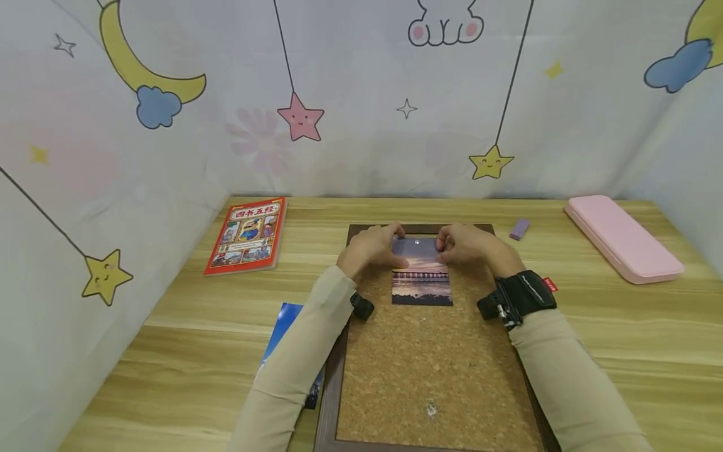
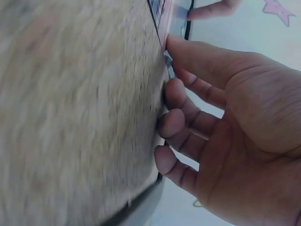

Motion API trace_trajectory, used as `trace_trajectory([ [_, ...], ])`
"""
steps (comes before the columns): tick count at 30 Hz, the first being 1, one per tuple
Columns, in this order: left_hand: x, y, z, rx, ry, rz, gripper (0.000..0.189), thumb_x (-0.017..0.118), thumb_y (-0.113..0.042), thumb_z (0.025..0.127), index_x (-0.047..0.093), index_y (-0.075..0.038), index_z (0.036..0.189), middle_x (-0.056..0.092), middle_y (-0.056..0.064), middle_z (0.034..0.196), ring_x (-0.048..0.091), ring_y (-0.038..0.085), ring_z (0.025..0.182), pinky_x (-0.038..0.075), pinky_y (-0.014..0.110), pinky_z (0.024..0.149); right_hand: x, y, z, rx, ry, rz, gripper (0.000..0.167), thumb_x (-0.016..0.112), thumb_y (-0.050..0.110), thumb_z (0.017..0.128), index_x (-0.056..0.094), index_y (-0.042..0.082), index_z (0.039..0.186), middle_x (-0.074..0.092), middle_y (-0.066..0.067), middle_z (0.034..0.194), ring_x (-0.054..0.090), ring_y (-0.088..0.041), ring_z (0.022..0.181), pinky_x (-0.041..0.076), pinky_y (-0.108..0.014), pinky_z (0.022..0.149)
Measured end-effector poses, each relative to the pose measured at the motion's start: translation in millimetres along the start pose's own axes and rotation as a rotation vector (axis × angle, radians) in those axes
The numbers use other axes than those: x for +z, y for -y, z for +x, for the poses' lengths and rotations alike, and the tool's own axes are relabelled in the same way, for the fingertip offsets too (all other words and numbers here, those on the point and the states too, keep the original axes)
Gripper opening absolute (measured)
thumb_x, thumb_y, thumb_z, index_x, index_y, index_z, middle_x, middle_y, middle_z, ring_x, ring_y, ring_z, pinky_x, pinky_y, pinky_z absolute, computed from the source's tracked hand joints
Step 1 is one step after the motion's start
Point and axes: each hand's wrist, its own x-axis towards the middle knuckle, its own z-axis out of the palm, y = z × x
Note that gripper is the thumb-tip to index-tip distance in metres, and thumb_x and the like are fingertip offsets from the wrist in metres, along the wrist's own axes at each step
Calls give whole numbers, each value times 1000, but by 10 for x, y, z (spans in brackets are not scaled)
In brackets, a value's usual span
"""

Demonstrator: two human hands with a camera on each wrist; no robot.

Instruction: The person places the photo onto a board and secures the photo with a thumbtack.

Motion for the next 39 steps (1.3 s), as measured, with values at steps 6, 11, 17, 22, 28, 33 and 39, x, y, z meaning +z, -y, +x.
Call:
trace_trajectory([
  [6, -17, -30, -49, 3, 5, 73, 71, 73, -48, 89, 42, -27, 149, 54, 9, 141, 56, 31, 121, 48, 50, 96, -61, -58, -159, -32, 31, -61, 17, 69, 11, 93, 56, 4, 102, 57, -8, 86, 52, -22, 77, 42, -37, 72],
  [11, -47, -40, -93, 33, 16, 122, 77, 73, -47, 90, 37, -27, 155, 51, 13, 144, 53, 33, 126, 46, 50, 100, -121, -107, -268, -60, 77, -80, 22, 70, 9, 87, 56, 2, 102, 53, -6, 83, 49, -19, 73, 41, -33, 66],
  [17, -80, -22, -129, 73, 74, 157, 74, 71, -42, 93, 35, -31, 157, 40, 15, 154, 38, 35, 140, 41, 51, 105, -163, -195, -360, -61, 113, -59, 24, 73, 9, 88, 54, 2, 103, 53, -4, 80, 48, -18, 71, 40, -32, 63],
  [22, -85, 42, -219, 94, 92, 217, 70, 68, -42, 95, 36, -29, 156, 40, 11, 156, 32, 34, 144, 37, 50, 109, -183, -263, -436, -72, 127, -88, 25, 74, 10, 89, 54, 3, 103, 55, -5, 81, 50, -18, 71, 42, -32, 63],
  [28, -101, 100, -381, 116, 98, 342, 71, 67, -44, 96, 36, -26, 157, 43, 19, 150, 46, 33, 131, 50, 45, 93, -204, -362, -566, -135, 105, -92, 20, 75, 8, 89, 59, 2, 98, 52, -4, 80, 46, -16, 69, 41, -30, 63],
  [33, -86, 164, -515, 123, 93, 338, 71, 68, -42, 95, 37, -27, 156, 37, 27, 151, 60, 30, 107, 48, 34, 65, -205, -449, -684, -142, 89, -54, 19, 75, 7, 89, 58, 2, 94, 47, -3, 77, 42, -15, 68, 36, -28, 61],
  [39, -49, 267, -661, 114, 66, 314, 71, 72, -43, 91, 42, -29, 154, 47, 24, 138, 60, 24, 81, 43, 31, 59, -171, -508, -829, -147, 49, -59, 22, 77, 13, 89, 59, 4, 96, 48, -2, 76, 44, -15, 67, 37, -28, 60],
])
